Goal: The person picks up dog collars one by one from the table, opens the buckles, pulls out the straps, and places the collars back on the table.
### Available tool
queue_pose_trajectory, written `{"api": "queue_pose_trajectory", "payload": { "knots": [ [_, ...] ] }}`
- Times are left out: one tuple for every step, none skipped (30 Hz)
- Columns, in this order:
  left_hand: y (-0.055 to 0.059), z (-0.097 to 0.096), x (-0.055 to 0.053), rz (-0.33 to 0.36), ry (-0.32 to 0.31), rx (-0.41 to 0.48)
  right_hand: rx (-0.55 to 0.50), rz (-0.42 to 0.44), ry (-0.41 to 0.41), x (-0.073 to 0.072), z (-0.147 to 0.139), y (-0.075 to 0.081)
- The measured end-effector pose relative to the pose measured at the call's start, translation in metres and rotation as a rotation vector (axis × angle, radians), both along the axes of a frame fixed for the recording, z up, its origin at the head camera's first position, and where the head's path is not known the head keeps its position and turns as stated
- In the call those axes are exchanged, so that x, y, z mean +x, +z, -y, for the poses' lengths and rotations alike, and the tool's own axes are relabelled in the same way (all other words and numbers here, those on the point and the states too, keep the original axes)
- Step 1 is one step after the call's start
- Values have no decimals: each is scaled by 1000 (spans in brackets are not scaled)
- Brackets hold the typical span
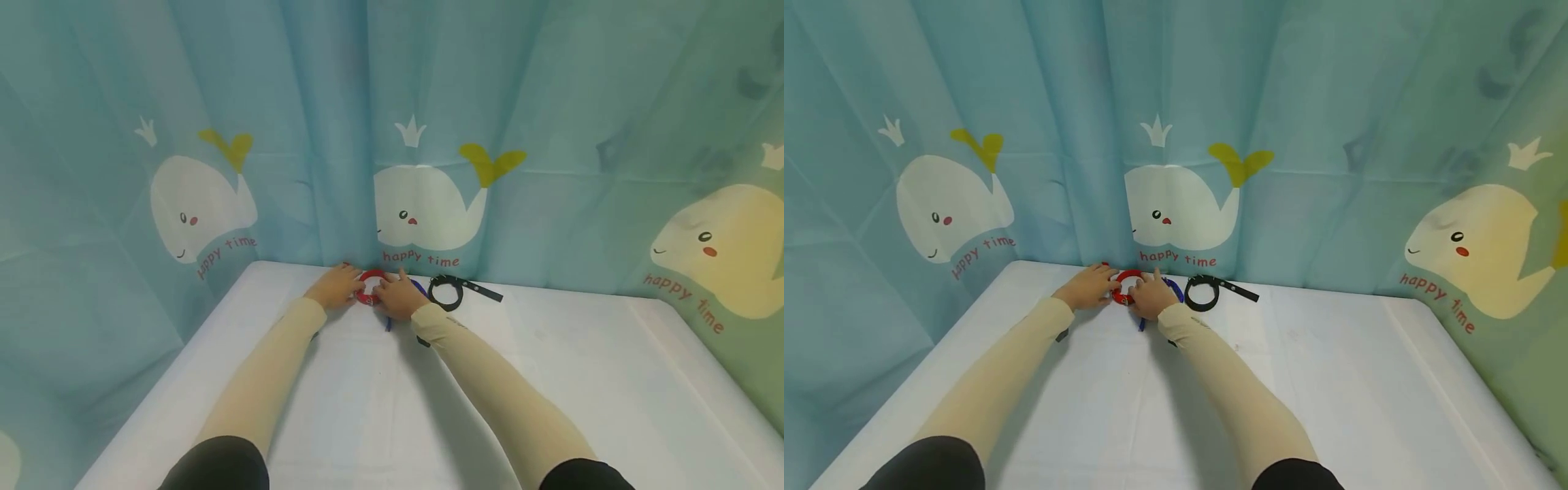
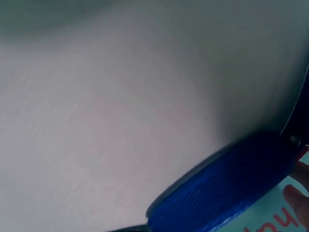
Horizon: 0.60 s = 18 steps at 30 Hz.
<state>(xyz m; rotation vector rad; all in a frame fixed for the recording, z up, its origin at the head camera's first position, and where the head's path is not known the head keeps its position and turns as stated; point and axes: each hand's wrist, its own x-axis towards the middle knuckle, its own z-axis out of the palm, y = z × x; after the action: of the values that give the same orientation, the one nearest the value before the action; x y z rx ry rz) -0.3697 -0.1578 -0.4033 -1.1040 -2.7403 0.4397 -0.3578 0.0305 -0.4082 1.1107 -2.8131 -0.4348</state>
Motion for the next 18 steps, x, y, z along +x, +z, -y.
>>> {"api": "queue_pose_trajectory", "payload": {
  "knots": [
    [1,0,1,-14,-12,-2,-1,12,-2,0,2,0],
    [1,1,3,-21,-17,2,0,17,0,1,5,0],
    [2,1,5,-32,-28,5,6,15,3,1,7,-1],
    [2,2,6,-42,-42,5,11,15,7,1,8,-1],
    [3,2,8,-48,-52,-1,10,19,11,2,10,-1],
    [3,3,11,-53,-66,-11,11,16,21,3,11,-2],
    [2,3,13,-53,-75,-29,13,11,35,4,12,-2],
    [2,4,17,-48,-85,-42,16,1,49,6,12,-3],
    [2,4,20,-48,-101,-57,21,-7,61,8,12,-4],
    [2,5,25,-40,-109,-66,25,-17,73,10,11,-4],
    [2,6,30,-29,-111,-71,27,-29,87,13,11,-5],
    [2,6,36,-20,-118,-67,38,-42,101,17,9,-4],
    [3,7,42,-6,-113,-60,47,-56,114,20,8,-3],
    [4,7,48,5,-112,-48,44,-69,129,24,6,-2],
    [6,8,54,12,-112,-36,38,-78,143,28,4,-1],
    [7,8,60,21,-108,-19,25,-89,159,33,0,0],
    [8,8,66,24,-108,-3,7,-95,175,38,-3,3],
    [11,8,72,23,-113,17,-10,-106,191,44,-7,5]
  ]
}}
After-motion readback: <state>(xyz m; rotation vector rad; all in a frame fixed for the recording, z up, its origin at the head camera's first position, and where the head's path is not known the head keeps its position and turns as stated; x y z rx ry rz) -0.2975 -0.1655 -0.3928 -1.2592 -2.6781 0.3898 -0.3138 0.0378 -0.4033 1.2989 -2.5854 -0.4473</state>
